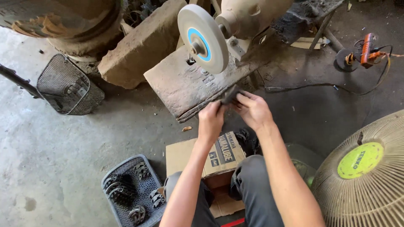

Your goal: Grinding and smoothing small metal components using a bench grinder.

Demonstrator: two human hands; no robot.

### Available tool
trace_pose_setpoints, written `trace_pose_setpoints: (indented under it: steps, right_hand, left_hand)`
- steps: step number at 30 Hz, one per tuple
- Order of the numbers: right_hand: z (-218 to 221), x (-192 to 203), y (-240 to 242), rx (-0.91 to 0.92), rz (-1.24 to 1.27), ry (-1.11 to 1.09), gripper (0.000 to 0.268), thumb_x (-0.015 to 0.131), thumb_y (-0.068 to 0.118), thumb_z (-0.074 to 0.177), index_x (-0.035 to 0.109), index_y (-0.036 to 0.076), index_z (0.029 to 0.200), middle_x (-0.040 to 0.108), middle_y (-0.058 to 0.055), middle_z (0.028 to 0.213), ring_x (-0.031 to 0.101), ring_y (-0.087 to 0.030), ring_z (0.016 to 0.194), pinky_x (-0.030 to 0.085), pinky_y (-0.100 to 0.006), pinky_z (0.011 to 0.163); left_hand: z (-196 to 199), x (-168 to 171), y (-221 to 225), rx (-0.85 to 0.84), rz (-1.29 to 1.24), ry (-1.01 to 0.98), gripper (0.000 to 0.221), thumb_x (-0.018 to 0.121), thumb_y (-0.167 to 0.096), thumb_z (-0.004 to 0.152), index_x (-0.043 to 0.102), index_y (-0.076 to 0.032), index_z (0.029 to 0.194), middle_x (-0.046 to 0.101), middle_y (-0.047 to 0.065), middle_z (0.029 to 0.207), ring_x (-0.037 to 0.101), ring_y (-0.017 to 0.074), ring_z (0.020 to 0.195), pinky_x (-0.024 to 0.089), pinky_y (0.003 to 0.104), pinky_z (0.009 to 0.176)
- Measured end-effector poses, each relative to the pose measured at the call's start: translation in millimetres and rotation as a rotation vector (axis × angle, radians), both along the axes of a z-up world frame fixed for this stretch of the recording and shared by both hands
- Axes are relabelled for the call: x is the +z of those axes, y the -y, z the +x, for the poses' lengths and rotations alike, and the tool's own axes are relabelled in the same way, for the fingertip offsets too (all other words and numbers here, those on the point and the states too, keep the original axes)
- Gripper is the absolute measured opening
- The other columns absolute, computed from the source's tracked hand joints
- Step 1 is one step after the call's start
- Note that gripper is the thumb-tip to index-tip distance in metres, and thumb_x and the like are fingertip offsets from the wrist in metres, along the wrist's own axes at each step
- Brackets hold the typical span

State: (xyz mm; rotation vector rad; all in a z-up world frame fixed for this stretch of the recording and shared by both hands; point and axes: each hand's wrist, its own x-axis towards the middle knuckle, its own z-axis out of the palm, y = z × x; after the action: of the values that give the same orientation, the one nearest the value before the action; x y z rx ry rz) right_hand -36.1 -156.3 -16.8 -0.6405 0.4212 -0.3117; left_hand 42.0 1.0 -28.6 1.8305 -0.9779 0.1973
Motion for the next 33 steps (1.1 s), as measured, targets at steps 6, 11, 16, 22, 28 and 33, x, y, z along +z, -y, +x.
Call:
trace_pose_setpoints:
  steps: [6,11,16,22,28,33]
  right_hand:
    - [63.9,-80.6,26.3,-0.124,0.120,0.008,0.015,0.062,0.011,0.104,0.065,-0.002,0.110,0.070,-0.013,0.100,0.065,-0.025,0.086,0.057,-0.037,0.079]
    - [83.4,-57.4,14.2,-0.150,0.124,-0.060,0.018,0.061,0.012,0.103,0.066,-0.001,0.114,0.070,-0.011,0.103,0.067,-0.022,0.090,0.059,-0.036,0.080]
    - [94.6,-74.7,14.4,-0.147,0.121,-0.089,0.020,0.060,0.014,0.101,0.066,0.001,0.116,0.071,-0.010,0.107,0.069,-0.022,0.093,0.060,-0.034,0.081]
    - [108.0,-91.5,13.5,-0.119,0.186,-0.030,0.022,0.059,0.016,0.104,0.066,0.000,0.118,0.072,-0.011,0.106,0.069,-0.021,0.089,0.059,-0.034,0.079]
    - [109.9,-87.0,6.0,-0.179,0.164,0.015,0.024,0.059,0.016,0.105,0.066,-0.001,0.120,0.073,-0.011,0.108,0.069,-0.021,0.090,0.058,-0.033,0.080]
    - [109.0,-87.9,7.7,-0.198,0.175,0.049,0.025,0.058,0.016,0.106,0.065,-0.002,0.122,0.072,-0.012,0.110,0.068,-0.022,0.091,0.058,-0.034,0.084]
  left_hand:
    - [41.3,-1.4,42.5,0.156,0.073,-0.507,0.019,0.074,-0.014,0.094,0.076,0.004,0.100,0.069,0.025,0.075,0.068,0.0343,0.061,0.052,0.041,0.063]
    - [75.6,-34.9,46.6,0.145,-0.109,-0.421,0.018,0.070,-0.011,0.092,0.073,0.004,0.103,0.073,0.019,0.077,0.071,0.0226,0.062,0.054,0.038,0.059]
    - [85.7,-24.3,43.6,0.134,-0.074,-0.660,0.016,0.068,-0.010,0.094,0.074,0.005,0.098,0.070,0.020,0.067,0.064,0.0250,0.060,0.052,0.041,0.057]
    - [92.4,-41.4,53.0,0.226,-0.146,-0.247,0.014,0.072,-0.006,0.090,0.070,0.003,0.101,0.072,0.023,0.087,0.072,0.0379,0.077,0.055,0.042,0.069]
    - [88.9,-32.4,53.1,0.241,-0.154,-0.267,0.010,0.068,-0.004,0.091,0.068,0.003,0.098,0.071,0.024,0.086,0.072,0.0393,0.078,0.055,0.042,0.069]
    - [88.9,-31.2,56.3,0.242,-0.148,-0.268,0.008,0.069,-0.004,0.091,0.068,0.003,0.096,0.071,0.023,0.086,0.072,0.0391,0.078,0.055,0.042,0.069]
